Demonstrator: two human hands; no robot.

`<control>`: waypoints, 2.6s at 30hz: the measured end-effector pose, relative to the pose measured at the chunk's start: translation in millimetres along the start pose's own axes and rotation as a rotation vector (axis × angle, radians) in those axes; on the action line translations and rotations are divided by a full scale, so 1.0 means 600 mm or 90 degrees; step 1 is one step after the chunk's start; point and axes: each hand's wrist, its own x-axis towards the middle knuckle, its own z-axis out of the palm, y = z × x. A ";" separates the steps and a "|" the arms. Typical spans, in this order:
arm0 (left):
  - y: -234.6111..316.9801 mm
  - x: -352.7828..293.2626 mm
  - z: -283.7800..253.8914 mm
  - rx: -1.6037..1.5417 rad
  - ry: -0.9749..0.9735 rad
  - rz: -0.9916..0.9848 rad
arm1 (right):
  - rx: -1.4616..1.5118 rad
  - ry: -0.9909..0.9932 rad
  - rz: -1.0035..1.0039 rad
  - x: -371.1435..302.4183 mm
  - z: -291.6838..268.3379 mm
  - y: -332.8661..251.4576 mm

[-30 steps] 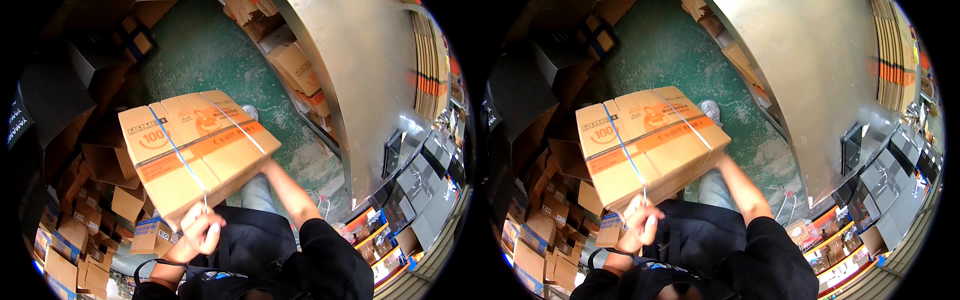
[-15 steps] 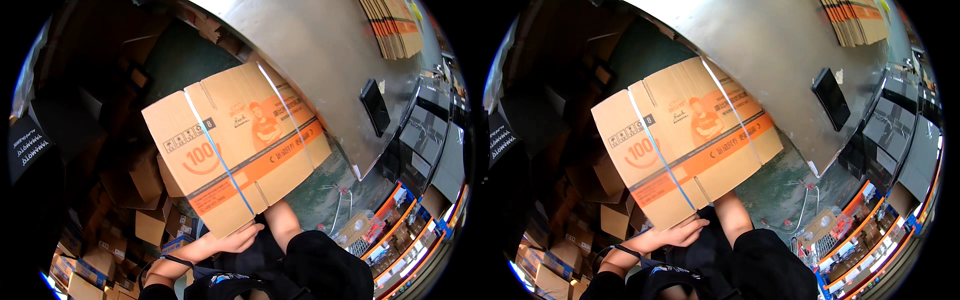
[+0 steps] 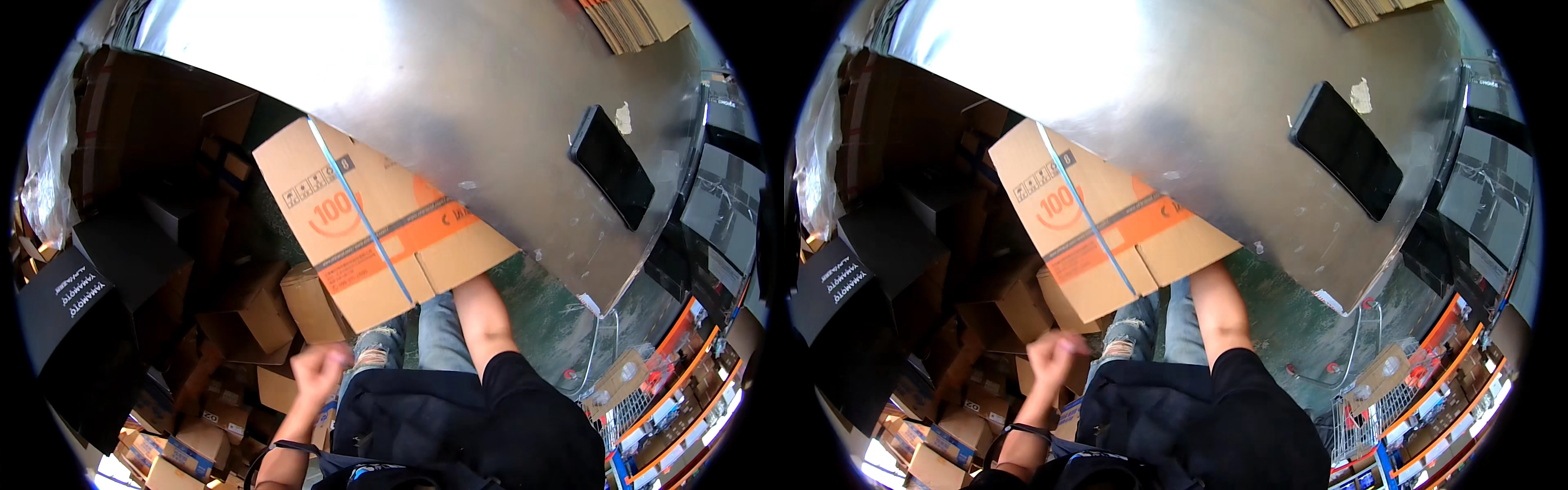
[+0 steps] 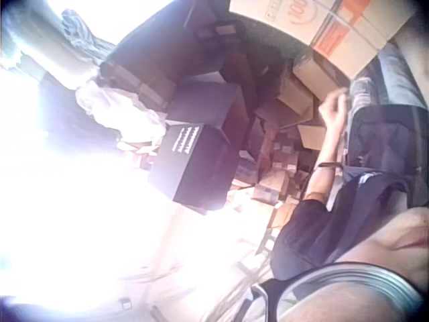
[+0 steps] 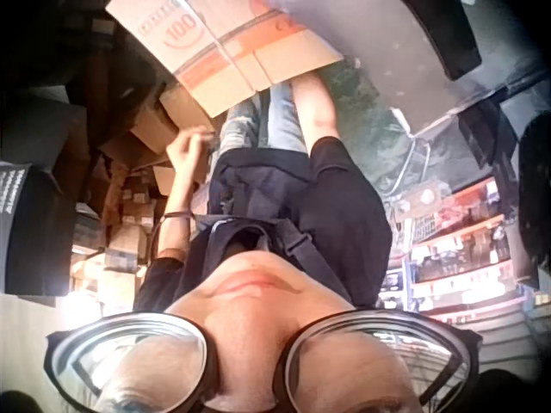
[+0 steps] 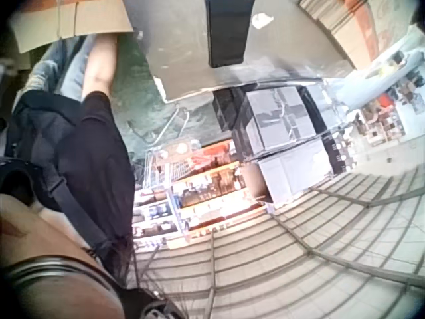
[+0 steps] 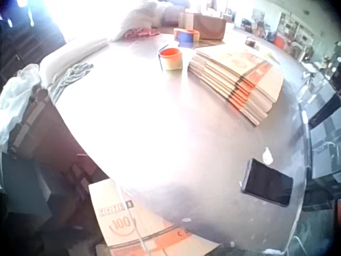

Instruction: The person walks through a warehouse carrying a stack of flat cardboard boxes and places them on a metal table. They then fold the boxes into shape and seal them with packing tape using a handheld dispenser. The person repeats this process for several boxes, stacking the finished ones on the table.

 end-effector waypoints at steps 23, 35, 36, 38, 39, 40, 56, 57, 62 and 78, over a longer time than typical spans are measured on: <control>0.057 0.438 0.315 -0.155 -0.126 0.049 | -0.893 0.167 -0.169 -0.047 -0.132 -0.102; 0.564 0.085 -0.109 0.372 -0.710 -0.056 | -0.701 -0.617 -0.210 -0.666 0.209 -0.416; 0.625 0.055 -0.133 0.293 -0.745 -0.123 | -0.656 -0.571 -0.294 -0.674 0.242 -0.449; 0.732 0.033 -0.172 0.220 -0.722 0.012 | -0.486 -0.400 -0.340 -0.655 0.317 -0.498; 0.774 0.039 -0.201 0.138 -0.736 0.040 | -0.429 -0.346 -0.388 -0.632 0.352 -0.522; 0.802 0.035 -0.231 0.075 -0.708 0.059 | -0.443 -0.292 -0.463 -0.610 0.387 -0.544; 1.199 0.081 -0.465 -0.335 -0.514 1.540 | -0.460 0.313 -0.735 -0.464 0.582 -0.634; 1.222 0.094 -0.451 -0.373 -0.531 1.571 | -0.530 0.365 -0.757 -0.429 0.538 -0.647; 1.317 0.162 -0.344 -0.475 -0.636 1.683 | -0.521 0.562 -0.612 -0.446 0.577 -0.733; 0.910 0.894 -0.032 1.010 -0.292 0.676 | -0.581 0.526 -0.456 -0.341 0.612 -0.963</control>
